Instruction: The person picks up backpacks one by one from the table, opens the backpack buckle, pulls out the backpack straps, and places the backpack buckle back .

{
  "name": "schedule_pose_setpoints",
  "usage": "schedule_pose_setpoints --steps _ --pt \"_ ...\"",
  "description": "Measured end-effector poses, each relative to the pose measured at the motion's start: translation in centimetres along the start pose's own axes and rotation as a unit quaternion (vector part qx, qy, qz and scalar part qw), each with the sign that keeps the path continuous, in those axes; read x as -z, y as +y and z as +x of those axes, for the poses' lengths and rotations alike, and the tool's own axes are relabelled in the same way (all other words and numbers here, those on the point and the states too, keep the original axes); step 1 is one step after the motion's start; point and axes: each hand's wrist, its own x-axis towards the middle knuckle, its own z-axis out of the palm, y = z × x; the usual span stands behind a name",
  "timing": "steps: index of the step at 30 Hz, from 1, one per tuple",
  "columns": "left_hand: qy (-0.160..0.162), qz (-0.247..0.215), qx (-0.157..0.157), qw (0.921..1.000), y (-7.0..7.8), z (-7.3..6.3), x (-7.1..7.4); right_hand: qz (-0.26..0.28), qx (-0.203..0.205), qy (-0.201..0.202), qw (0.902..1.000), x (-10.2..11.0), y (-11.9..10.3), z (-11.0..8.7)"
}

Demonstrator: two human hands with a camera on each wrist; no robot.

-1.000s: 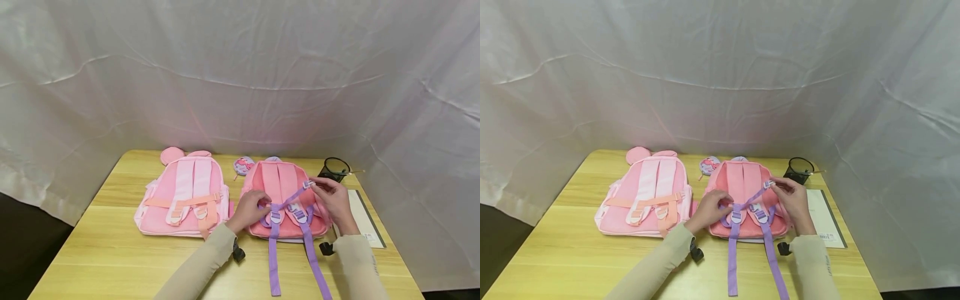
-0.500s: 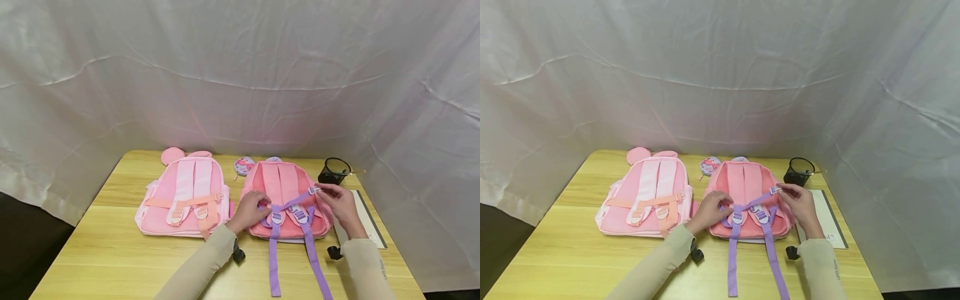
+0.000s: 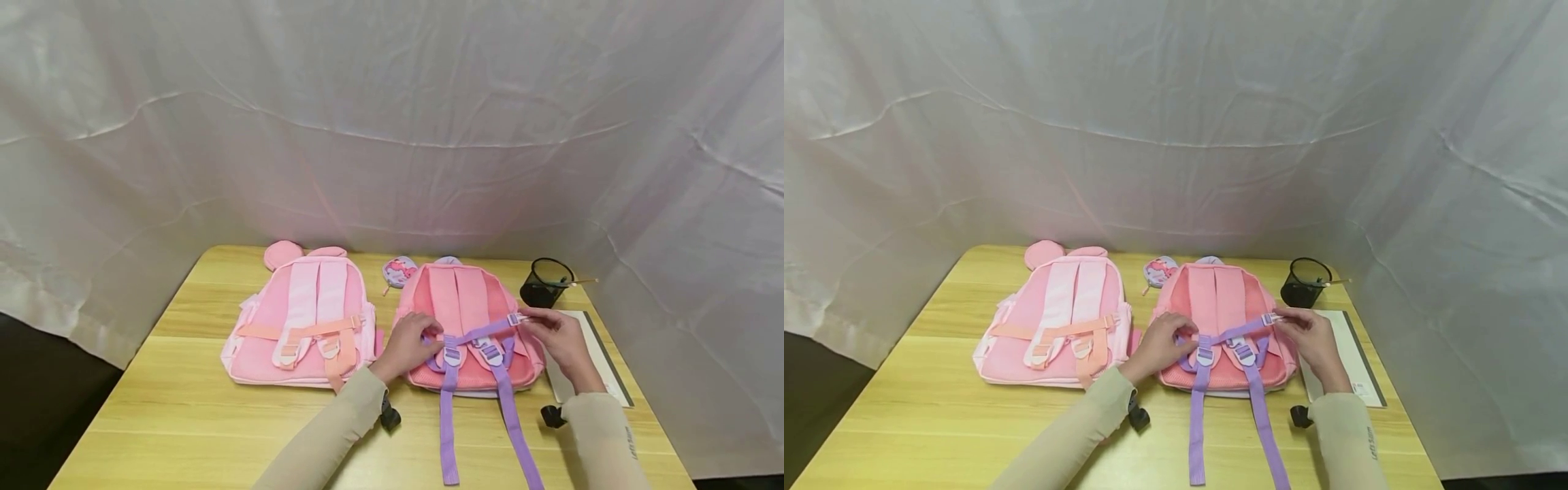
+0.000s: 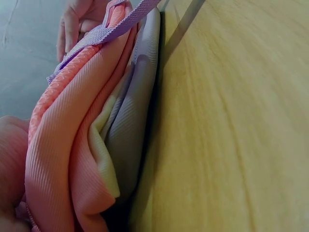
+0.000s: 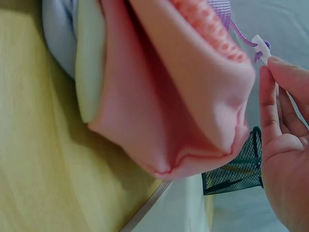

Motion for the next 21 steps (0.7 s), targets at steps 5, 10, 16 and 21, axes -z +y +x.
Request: schedule_pose_setpoints --steps 5,10,16,21 --pt "-0.004 0.0 0.002 1.0 0.1 -0.1 0.1 0.001 -0.01 -0.007 0.9999 0.0 0.6 0.1" --pt "-0.004 -0.001 0.001 1.0 0.2 -0.1 0.2 -0.008 -0.031 -0.02 0.9993 -0.2 1.1 0.1" --pt "-0.002 0.005 -0.005 1.0 0.0 0.0 0.1 -0.045 -0.038 -0.036 0.9977 -0.3 1.7 0.3" --pt "-0.002 0.001 -0.011 0.9999 -0.1 0.0 0.1 -0.091 -0.03 -0.041 0.9946 -0.6 2.3 0.6"
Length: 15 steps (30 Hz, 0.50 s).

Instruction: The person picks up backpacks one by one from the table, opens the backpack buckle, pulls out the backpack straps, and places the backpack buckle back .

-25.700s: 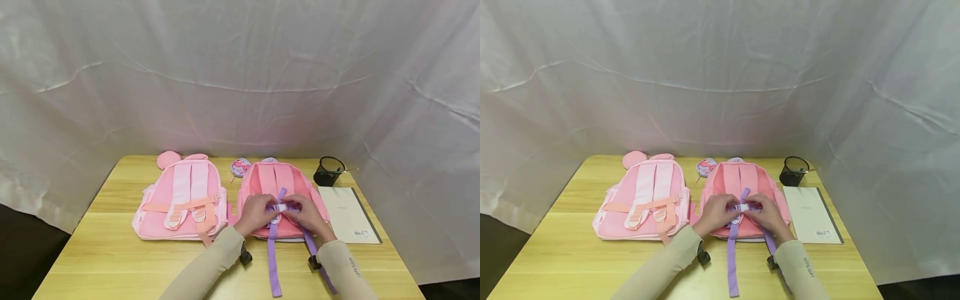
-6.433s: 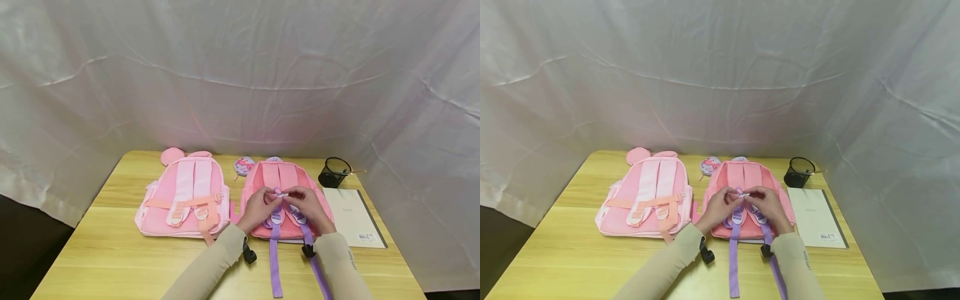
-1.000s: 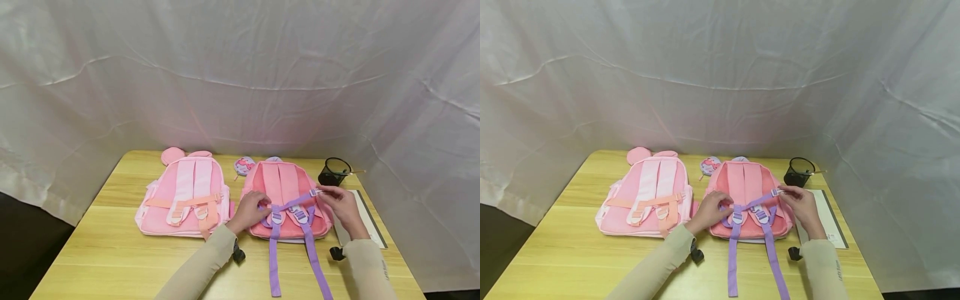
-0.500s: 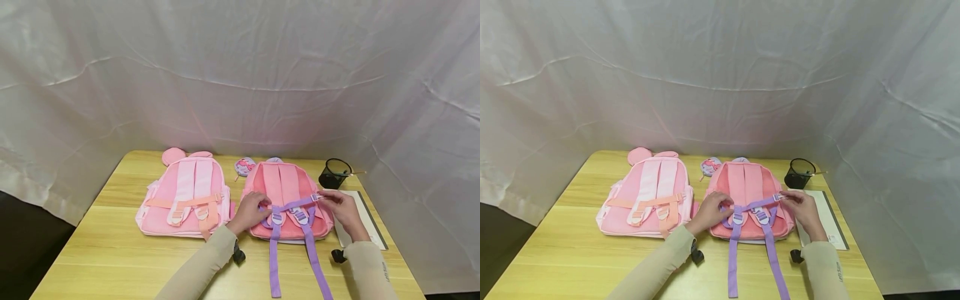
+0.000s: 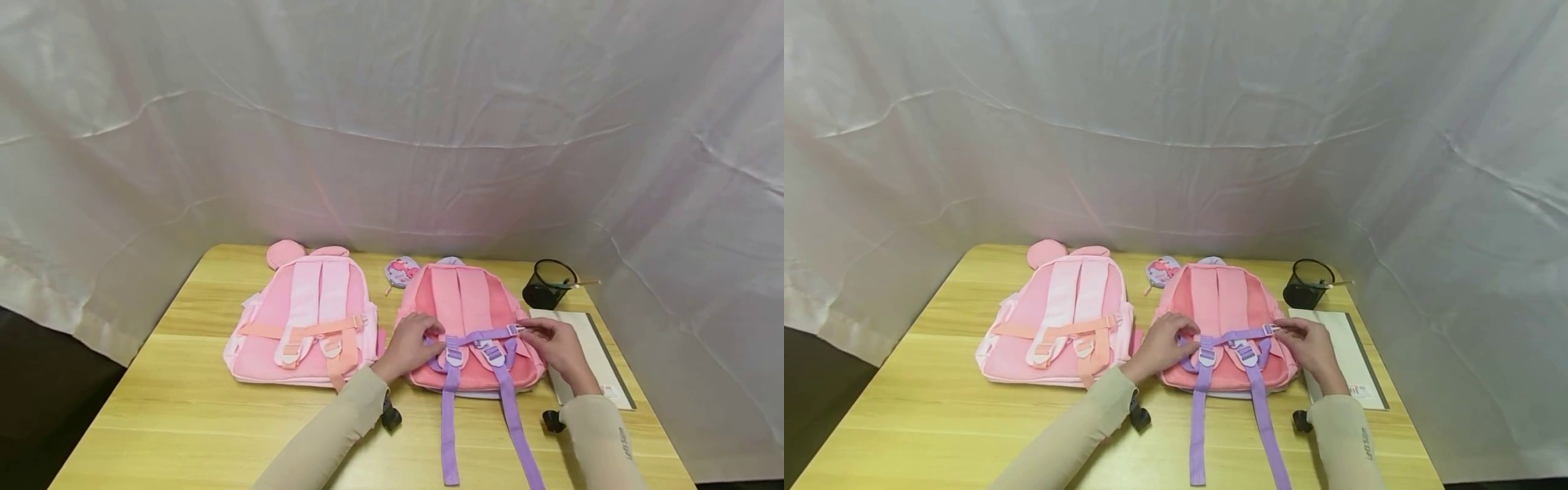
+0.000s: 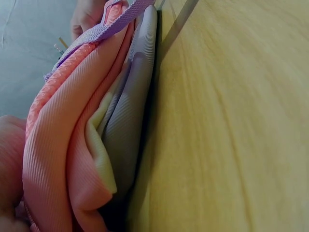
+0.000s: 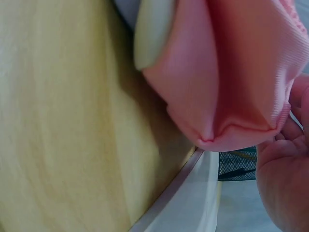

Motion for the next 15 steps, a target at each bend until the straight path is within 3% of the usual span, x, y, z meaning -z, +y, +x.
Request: schedule_pose_setpoints --steps 15 --pt "-0.004 -0.009 0.008 0.9999 0.07 0.06 0.17 -0.038 0.0 -0.004 0.9993 -0.19 -0.24 -0.12"
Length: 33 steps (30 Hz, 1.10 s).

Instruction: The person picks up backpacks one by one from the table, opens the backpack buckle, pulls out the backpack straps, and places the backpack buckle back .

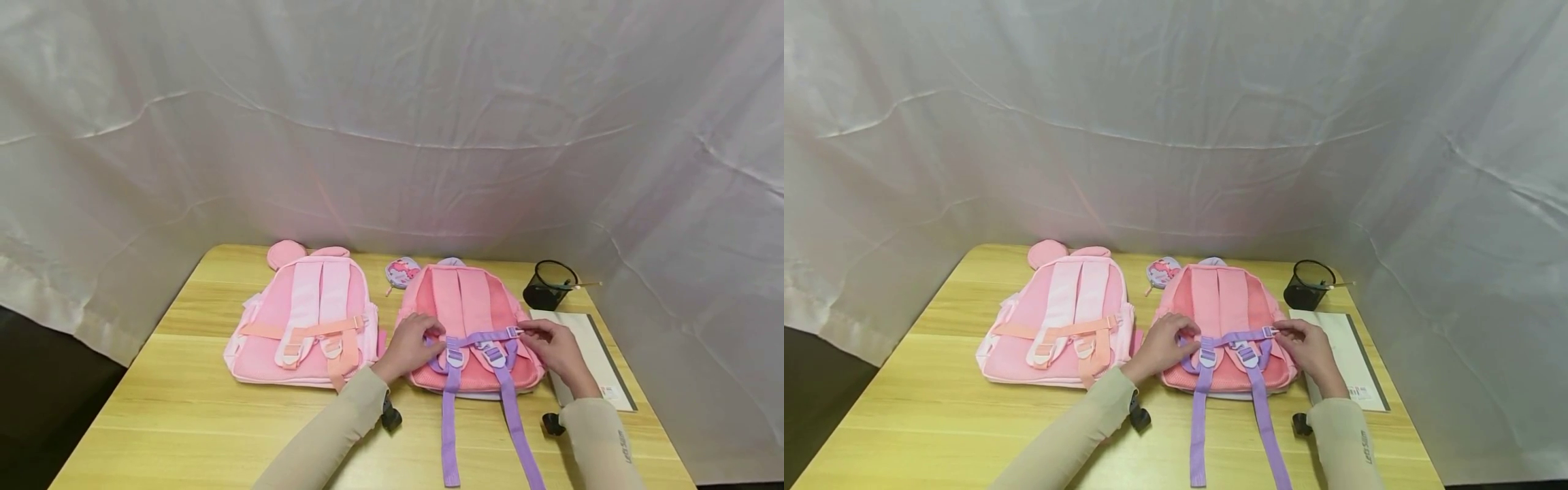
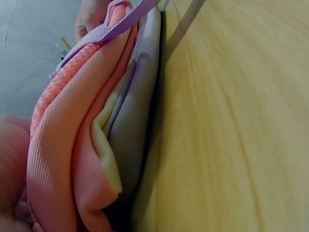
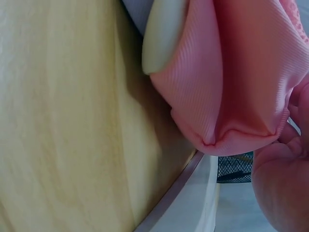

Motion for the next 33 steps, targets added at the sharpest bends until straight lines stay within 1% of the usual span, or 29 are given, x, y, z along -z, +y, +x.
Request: schedule_pose_setpoints --steps 4,7,9,11,12,13,15,17,19,21,24,26,28,29,31,33 --pt "0.001 -0.012 0.004 0.9999 0.0 0.1 0.2 -0.006 0.012 0.0 0.9999 0.0 -0.2 0.0" --pt "-0.001 -0.036 0.012 0.9993 0.0 0.1 0.4 -0.011 0.019 -0.006 0.9997 0.2 -0.5 0.0" --pt "-0.007 -0.054 0.02 0.9983 0.3 0.1 1.0 -0.01 0.03 -0.011 0.9995 0.4 -0.8 0.0" --pt "-0.019 -0.067 0.022 0.9973 0.6 0.1 1.8 -0.015 0.059 -0.003 0.9982 0.6 -1.4 -0.1" --pt "-0.024 -0.069 0.023 0.997 0.8 0.2 2.4 -0.02 0.077 0.008 0.9968 0.6 -1.7 -0.1" --pt "-0.029 -0.066 0.023 0.9972 1.0 0.2 3.2 -0.022 0.1 0.021 0.9945 0.6 -2.2 -0.2" --pt "-0.034 -0.039 0.012 0.9986 1.3 0.3 5.1 -0.047 0.15 0.057 0.9859 0.6 -3.4 -0.2" --pt "-0.03 0.008 -0.001 0.9995 1.5 0.4 7.3 -0.081 0.195 0.097 0.9727 0.6 -4.9 -0.2" --pt "-0.019 0.065 -0.017 0.9976 1.4 0.3 9.7 -0.121 0.231 0.13 0.9567 0.9 -6.3 -0.1" --pt "-0.002 0.117 -0.029 0.9927 1.1 -0.1 12.0 -0.171 0.269 0.16 0.9343 1.1 -7.6 0.0" --pt "0.034 0.183 -0.038 0.9818 0.0 -1.2 15.0 -0.238 0.324 0.191 0.8952 1.4 -9.0 0.2" --pt "0.06 0.229 -0.047 0.9704 -0.9 -2.0 16.5 -0.275 0.357 0.202 0.8697 1.6 -9.7 0.4" --pt "0.078 0.278 -0.058 0.9558 -1.8 -2.7 17.7 -0.305 0.378 0.208 0.8491 1.7 -10.1 0.7" --pt "0.087 0.306 -0.067 0.9457 -2.3 -3.0 18.2 -0.318 0.385 0.211 0.8404 1.7 -10.3 0.8" --pt "0.103 0.351 -0.083 0.9271 -3.2 -3.6 19.0 -0.34 0.392 0.215 0.8272 1.6 -10.6 1.1" --pt "0.116 0.386 -0.097 0.9099 -4.2 -4.0 19.7 -0.362 0.39 0.219 0.8178 1.5 -10.7 1.3"
